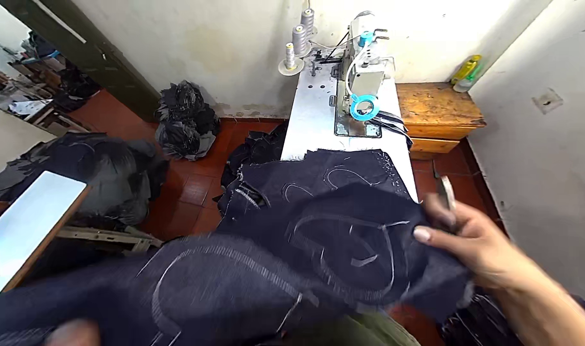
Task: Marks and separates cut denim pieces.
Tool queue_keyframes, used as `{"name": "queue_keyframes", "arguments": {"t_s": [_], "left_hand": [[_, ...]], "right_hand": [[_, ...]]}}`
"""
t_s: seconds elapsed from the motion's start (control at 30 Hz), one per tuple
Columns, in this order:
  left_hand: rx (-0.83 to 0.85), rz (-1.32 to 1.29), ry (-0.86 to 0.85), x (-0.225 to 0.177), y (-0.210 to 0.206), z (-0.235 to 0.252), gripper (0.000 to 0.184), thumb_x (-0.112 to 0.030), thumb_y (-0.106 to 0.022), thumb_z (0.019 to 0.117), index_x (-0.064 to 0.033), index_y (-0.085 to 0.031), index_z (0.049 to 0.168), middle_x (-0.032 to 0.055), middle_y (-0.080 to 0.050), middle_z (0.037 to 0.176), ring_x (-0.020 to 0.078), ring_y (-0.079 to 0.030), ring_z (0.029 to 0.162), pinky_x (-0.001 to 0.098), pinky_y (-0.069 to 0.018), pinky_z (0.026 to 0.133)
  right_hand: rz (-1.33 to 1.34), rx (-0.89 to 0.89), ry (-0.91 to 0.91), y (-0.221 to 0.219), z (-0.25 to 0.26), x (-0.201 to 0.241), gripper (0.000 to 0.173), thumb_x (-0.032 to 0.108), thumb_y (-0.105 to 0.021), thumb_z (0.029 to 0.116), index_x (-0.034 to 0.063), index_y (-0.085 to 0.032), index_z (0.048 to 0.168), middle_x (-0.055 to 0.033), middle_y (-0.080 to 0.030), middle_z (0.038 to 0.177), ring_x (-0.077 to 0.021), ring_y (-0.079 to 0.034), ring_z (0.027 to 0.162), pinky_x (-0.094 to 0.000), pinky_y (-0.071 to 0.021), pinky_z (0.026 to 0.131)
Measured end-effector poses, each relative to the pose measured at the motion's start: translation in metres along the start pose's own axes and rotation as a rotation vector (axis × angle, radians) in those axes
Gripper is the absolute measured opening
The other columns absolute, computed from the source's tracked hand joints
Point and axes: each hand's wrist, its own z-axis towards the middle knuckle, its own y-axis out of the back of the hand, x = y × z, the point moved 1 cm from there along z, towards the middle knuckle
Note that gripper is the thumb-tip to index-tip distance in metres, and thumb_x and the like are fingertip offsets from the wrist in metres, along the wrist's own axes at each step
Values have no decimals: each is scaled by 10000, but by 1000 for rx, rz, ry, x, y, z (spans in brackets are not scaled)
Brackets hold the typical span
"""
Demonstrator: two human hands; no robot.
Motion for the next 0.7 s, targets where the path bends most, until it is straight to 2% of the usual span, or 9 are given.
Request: {"name": "queue_keyframes", "arguments": {"t_s": [0.07, 0.13, 0.2, 0.27, 0.37, 0.47, 0.57, 0.63, 0.7], "left_hand": [[106, -69, 149, 2, -51, -2, 406, -116, -484, 1064, 177, -379, 1323, -43, -618, 1265, -57, -574, 1189, 212, -487, 1061], [99, -46, 287, 19, -107, -8, 460, -137, -513, 1037, 178, -372, 1342, 19, -639, 1210, -43, -619, 1103, 199, -533, 983], [193, 120, 447, 49, -155, -23, 496, -152, -504, 1029, 171, -396, 1390, 198, -663, 1142, 128, -681, 1019, 333, -568, 920], [385, 308, 558, 83, -194, -41, 520, -150, -518, 1050, 143, -373, 1454, 314, -676, 1100, 369, -706, 1023, 537, -552, 933], [595, 575, 638, 123, -236, -70, 590, -210, -489, 1082, 102, -291, 1542, 307, -700, 1071, 453, -702, 1034, 580, -530, 960], [694, 728, 685, 127, -252, -69, 579, -269, -463, 1094, 98, -336, 1524, 273, -712, 1079, 422, -701, 1064, 541, -533, 969], [912, 859, 765, 116, -257, -44, 590, -316, -436, 1098, 32, -312, 1558, 247, -687, 1201, 387, -673, 1156, 532, -520, 1003], [1023, 898, 795, 115, -261, -25, 579, -353, -488, 1075, -26, -377, 1540, 238, -671, 1252, 398, -651, 1192, 571, -510, 1000], [1004, 815, 838, 122, -250, -6, 566, -409, -584, 1028, -57, -509, 1465, 245, -682, 1221, 420, -667, 1131, 622, -510, 964]], "right_hand": [[-282, -106, 75, 43, 19, 18, 263, 255, -816, 786, 254, -554, 805, 117, -579, 701, 29, -539, 577, -143, -472, 507], [-506, -163, 113, 72, 43, 18, 291, 201, -776, 804, 197, -486, 777, 95, -494, 646, 8, -458, 530, -164, -384, 476], [-643, -155, 29, 91, 69, -1, 283, 69, -791, 825, 86, -509, 821, -4, -479, 636, -119, -466, 542, -323, -386, 504], [-736, -96, -129, 103, 95, -47, 256, 55, -822, 850, 15, -571, 877, -110, -553, 704, -261, -561, 644, -497, -475, 596], [-957, 27, -402, 107, 108, -140, 306, 158, -798, 895, -47, -626, 1044, -251, -663, 903, -425, -667, 863, -629, -531, 772], [-1227, 52, -651, 63, 99, -140, 548, 248, -756, 929, -88, -540, 1304, -338, -558, 1318, -520, -622, 1140, -662, -524, 885], [-1140, 180, -386, -31, 90, -98, 575, 427, -660, 984, -77, -605, 1254, -304, -568, 1339, -458, -652, 1122, -604, -553, 870], [-948, 457, -143, -110, 86, -83, 614, 486, -641, 979, -35, -604, 1303, -231, -565, 1413, -385, -670, 1134, -559, -563, 913], [-839, 724, 27, -175, 84, -86, 561, 439, -630, 995, -25, -567, 1303, -199, -491, 1514, -368, -680, 1113, -556, -565, 884]]}}
